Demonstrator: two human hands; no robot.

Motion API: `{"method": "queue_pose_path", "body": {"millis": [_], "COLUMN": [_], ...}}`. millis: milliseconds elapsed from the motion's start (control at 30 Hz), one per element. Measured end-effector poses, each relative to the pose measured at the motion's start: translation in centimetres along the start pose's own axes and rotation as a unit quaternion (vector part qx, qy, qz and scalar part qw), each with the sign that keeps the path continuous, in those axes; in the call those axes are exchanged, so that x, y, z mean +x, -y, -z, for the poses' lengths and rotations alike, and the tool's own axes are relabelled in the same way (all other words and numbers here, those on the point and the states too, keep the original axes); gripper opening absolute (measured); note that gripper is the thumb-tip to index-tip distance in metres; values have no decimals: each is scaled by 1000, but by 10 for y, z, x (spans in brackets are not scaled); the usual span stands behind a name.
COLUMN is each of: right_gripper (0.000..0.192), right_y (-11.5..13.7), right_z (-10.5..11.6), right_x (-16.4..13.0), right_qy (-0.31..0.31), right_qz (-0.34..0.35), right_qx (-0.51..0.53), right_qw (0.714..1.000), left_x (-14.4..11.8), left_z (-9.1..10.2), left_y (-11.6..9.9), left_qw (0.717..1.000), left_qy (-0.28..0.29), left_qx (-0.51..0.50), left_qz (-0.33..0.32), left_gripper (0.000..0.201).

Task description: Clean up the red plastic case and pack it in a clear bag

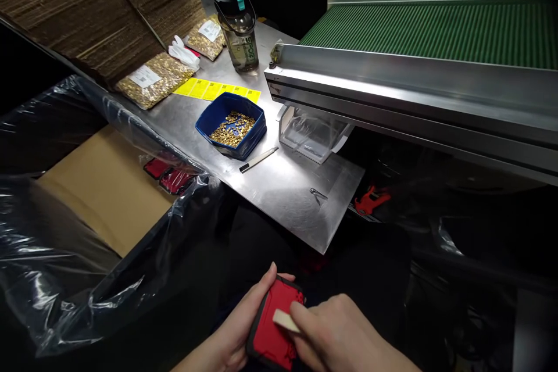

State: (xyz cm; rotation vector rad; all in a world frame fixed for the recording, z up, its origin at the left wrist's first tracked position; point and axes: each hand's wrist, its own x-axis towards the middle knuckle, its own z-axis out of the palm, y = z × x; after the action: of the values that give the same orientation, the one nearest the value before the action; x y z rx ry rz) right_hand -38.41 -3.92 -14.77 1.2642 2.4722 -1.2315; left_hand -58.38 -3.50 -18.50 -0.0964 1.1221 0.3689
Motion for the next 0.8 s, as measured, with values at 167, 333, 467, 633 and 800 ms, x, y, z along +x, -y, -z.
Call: {"method": "queue_pose_path", "body": {"millis": [167, 333, 467, 633, 800], "right_gripper": [9, 18, 10, 10, 15], "right_y": [2, 4, 5, 3, 5], "right_z": [-3, -2, 0, -2, -7], "right_x": [0, 3, 1, -2, -3], "right_qy": [5, -7, 25, 4, -17], "right_qz": [-8, -34, -19, -57, -53], "right_qx": [23, 45, 28, 44, 51], "right_qw": [1000, 998, 999, 997, 997], "left_x": [4, 7, 7, 10, 14], "left_z": [6, 11, 10, 12, 17], "left_y": [2, 4, 2, 0, -1], "left_qw": [1000, 1000, 1000, 1000, 999], "left_qy": [-6, -3, 15, 0, 33], "left_qx": [12, 9, 4, 1, 12], "left_qz": [1, -4, 3, 8, 21], "left_gripper": [66, 64, 63, 63, 64]}}
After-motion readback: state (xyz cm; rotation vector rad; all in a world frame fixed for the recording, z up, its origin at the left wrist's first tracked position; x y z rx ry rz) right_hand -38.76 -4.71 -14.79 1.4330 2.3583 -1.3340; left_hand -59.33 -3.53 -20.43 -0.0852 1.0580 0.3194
